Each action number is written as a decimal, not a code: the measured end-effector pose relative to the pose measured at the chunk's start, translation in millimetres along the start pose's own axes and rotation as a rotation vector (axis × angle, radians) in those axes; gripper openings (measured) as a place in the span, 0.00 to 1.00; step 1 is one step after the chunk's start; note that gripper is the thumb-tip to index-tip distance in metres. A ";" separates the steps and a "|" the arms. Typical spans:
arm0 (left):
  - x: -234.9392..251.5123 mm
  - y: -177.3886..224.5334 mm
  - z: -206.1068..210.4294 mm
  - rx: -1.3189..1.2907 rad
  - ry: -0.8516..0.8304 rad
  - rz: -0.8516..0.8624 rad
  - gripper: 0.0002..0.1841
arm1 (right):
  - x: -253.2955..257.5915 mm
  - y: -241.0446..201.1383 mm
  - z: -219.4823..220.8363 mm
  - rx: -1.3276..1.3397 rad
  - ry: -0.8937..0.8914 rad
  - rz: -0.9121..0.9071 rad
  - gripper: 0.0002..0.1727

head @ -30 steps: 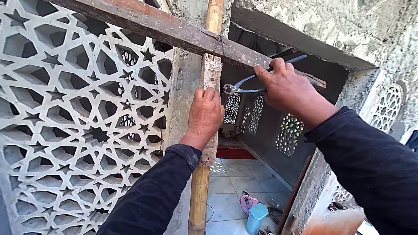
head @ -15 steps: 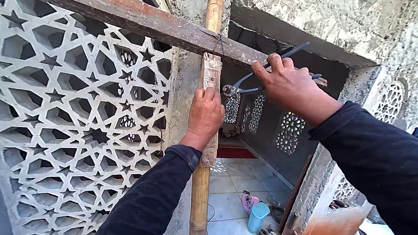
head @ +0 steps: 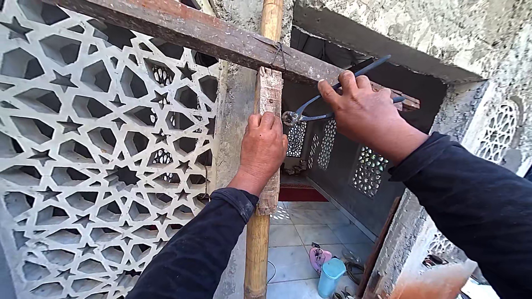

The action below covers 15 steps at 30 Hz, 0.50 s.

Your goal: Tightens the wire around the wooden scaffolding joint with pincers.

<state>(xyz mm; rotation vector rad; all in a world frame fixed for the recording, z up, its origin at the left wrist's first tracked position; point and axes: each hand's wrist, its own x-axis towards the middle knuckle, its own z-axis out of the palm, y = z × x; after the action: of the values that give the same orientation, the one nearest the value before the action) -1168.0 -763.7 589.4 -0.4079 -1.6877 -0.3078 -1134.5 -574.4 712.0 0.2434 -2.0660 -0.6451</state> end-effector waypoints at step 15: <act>-1.5 1.2 -0.6 -0.034 0.004 -0.130 0.23 | -3.9 26.8 2.3 0.205 -0.320 -0.063 0.14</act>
<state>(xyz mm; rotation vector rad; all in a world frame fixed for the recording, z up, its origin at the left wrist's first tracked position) -1166.8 -763.0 588.0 -0.3228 -1.7100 -0.4332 -1132.2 -549.4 722.4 0.3415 -2.4446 -0.5358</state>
